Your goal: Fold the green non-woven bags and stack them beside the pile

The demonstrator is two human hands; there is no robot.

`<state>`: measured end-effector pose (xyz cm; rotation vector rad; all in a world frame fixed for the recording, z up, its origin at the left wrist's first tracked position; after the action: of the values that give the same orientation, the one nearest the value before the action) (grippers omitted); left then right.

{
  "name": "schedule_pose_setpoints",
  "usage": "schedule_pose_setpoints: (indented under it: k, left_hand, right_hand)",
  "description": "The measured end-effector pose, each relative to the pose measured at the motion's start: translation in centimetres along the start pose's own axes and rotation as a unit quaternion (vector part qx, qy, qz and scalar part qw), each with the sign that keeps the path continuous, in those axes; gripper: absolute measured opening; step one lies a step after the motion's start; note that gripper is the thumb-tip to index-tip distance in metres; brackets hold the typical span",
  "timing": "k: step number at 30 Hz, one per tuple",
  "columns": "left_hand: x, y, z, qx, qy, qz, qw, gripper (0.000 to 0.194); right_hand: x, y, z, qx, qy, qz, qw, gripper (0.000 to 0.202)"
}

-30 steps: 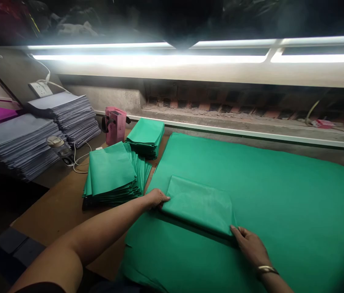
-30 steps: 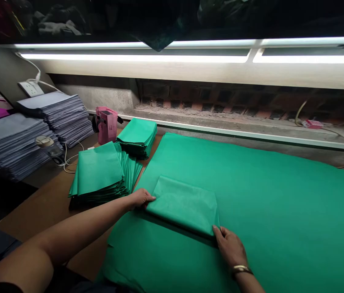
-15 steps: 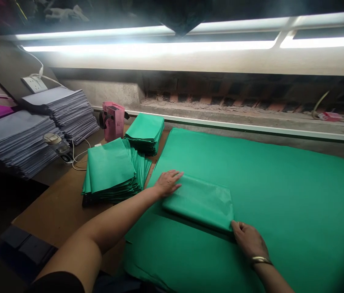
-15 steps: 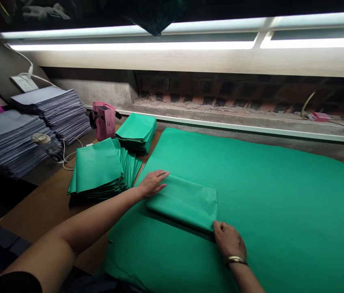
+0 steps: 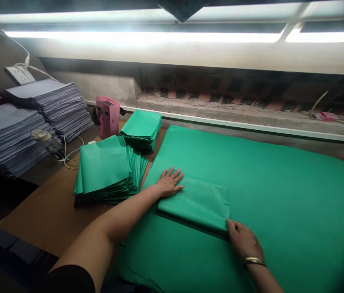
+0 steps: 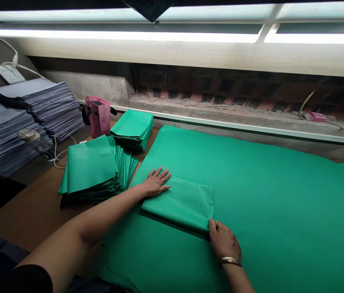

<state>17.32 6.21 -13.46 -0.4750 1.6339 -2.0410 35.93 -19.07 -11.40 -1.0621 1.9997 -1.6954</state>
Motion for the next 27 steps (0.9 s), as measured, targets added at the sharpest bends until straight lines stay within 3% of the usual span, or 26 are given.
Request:
schedule_pose_setpoints:
  k: [4,6,9,11,13,15,19,21,22,24,25,27]
  left_hand:
    - [-0.3,0.5,0.0,-0.001,-0.003,0.002,1.000,0.068]
    - [-0.3,0.7,0.1,-0.001,-0.002,0.005,1.000,0.068]
    - [-0.2,0.5,0.3,-0.004,-0.005,0.007,1.000,0.067]
    - [-0.1,0.3,0.4,-0.006,-0.010,0.007,1.000,0.064]
    - [0.0,0.2,0.4,-0.009,-0.012,0.006,1.000,0.062]
    - [-0.1,0.2,0.4,-0.010,-0.011,0.009,1.000,0.063]
    - [-0.5,0.8,0.1,-0.002,-0.003,0.019,1.000,0.070]
    - [-0.6,1.1,0.1,0.003,-0.003,0.015,1.000,0.070]
    - [-0.6,1.2,0.1,0.005,-0.004,0.014,1.000,0.070]
    - [-0.5,1.1,0.1,0.005,-0.010,0.013,1.000,0.070]
    - [-0.5,1.0,0.0,0.004,-0.014,0.013,1.000,0.069]
    - [-0.4,0.5,-0.1,-0.002,-0.018,0.010,1.000,0.067]
  right_hand:
    - [-0.5,-1.0,0.9,0.028,0.004,-0.041,0.999,0.049]
    - [-1.4,-1.6,-0.7,0.081,-0.002,0.031,0.996,0.047]
    - [-3.5,-0.8,-7.6,0.157,-0.099,0.140,0.973,0.054]
    - [-5.2,1.2,-13.2,0.154,-0.217,0.087,0.960,0.053]
    - [-7.0,2.9,-16.4,0.147,-0.266,0.045,0.952,0.055]
    - [-8.7,3.4,-15.6,0.146,-0.252,0.035,0.956,0.059]
    - [-11.1,0.5,-5.9,0.158,-0.079,0.075,0.981,0.067]
    - [-10.6,-1.0,-2.8,0.169,0.009,0.084,0.982,0.069]
    - [-9.7,-1.1,-2.9,0.176,0.022,0.090,0.980,0.069]
    - [-6.6,0.5,-6.0,0.190,-0.038,0.095,0.976,0.067]
    - [-4.7,1.9,-8.4,0.194,-0.106,0.105,0.970,0.065]
    - [-0.9,5.4,-13.1,0.172,-0.267,0.056,0.947,0.067]
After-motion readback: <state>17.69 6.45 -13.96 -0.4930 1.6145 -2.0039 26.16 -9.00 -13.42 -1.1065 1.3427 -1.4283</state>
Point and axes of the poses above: each hand's wrist, its own x-axis away from the middle knuckle, its own y-axis out of the palm, z = x × y, the point moved 2 cm from there along -x, towards the middle knuckle, and after that the axes turned 5 degrees about -y, right-handed, at the moved point
